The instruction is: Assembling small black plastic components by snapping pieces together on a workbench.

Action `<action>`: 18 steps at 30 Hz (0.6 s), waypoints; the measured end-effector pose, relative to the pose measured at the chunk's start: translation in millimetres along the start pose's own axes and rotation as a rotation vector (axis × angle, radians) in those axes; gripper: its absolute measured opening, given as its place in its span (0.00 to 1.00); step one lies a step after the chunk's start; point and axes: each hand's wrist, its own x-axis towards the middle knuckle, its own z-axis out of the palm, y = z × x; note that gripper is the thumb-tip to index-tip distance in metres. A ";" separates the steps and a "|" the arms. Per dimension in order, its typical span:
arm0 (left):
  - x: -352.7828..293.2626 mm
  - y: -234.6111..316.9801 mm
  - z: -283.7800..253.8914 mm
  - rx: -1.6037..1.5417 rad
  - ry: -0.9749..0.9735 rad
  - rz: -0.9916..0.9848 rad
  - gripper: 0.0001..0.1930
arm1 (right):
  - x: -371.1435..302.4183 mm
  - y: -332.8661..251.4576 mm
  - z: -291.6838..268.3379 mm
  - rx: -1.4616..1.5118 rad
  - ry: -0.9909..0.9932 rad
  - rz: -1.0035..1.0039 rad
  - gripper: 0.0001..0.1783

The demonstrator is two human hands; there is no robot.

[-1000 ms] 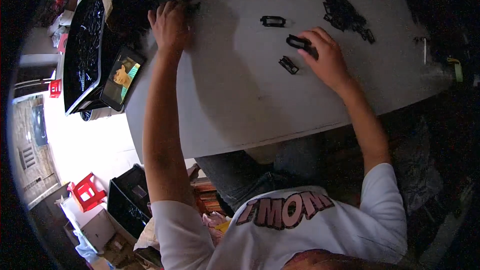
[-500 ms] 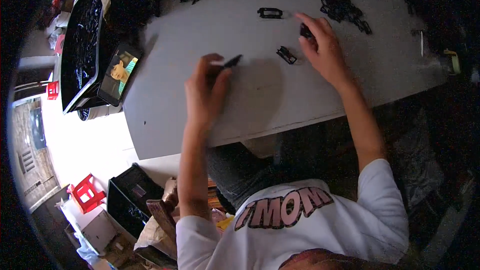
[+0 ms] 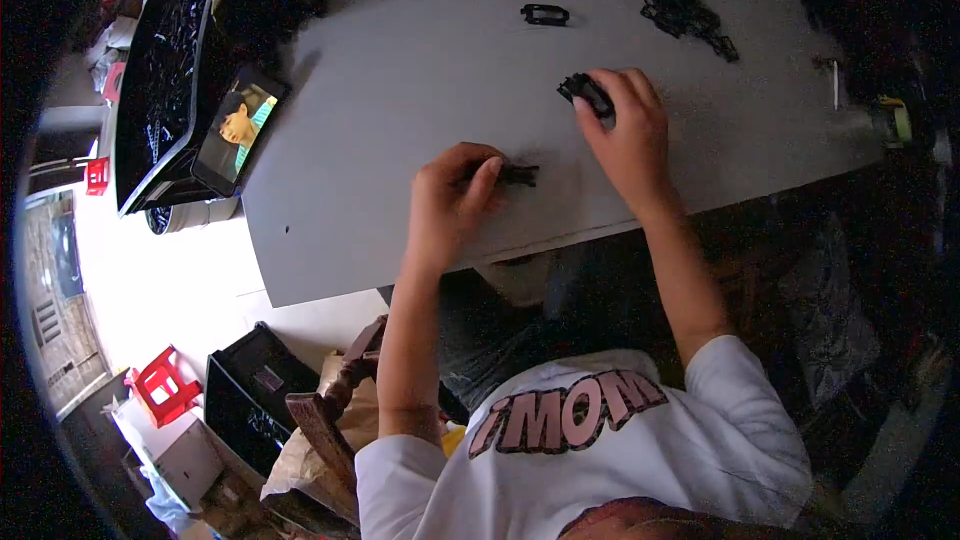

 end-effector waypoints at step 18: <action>4.6 -4.8 5.6 -0.178 0.046 0.046 0.10 | -9.7 -45.3 -2.4 0.280 -0.371 -0.207 0.17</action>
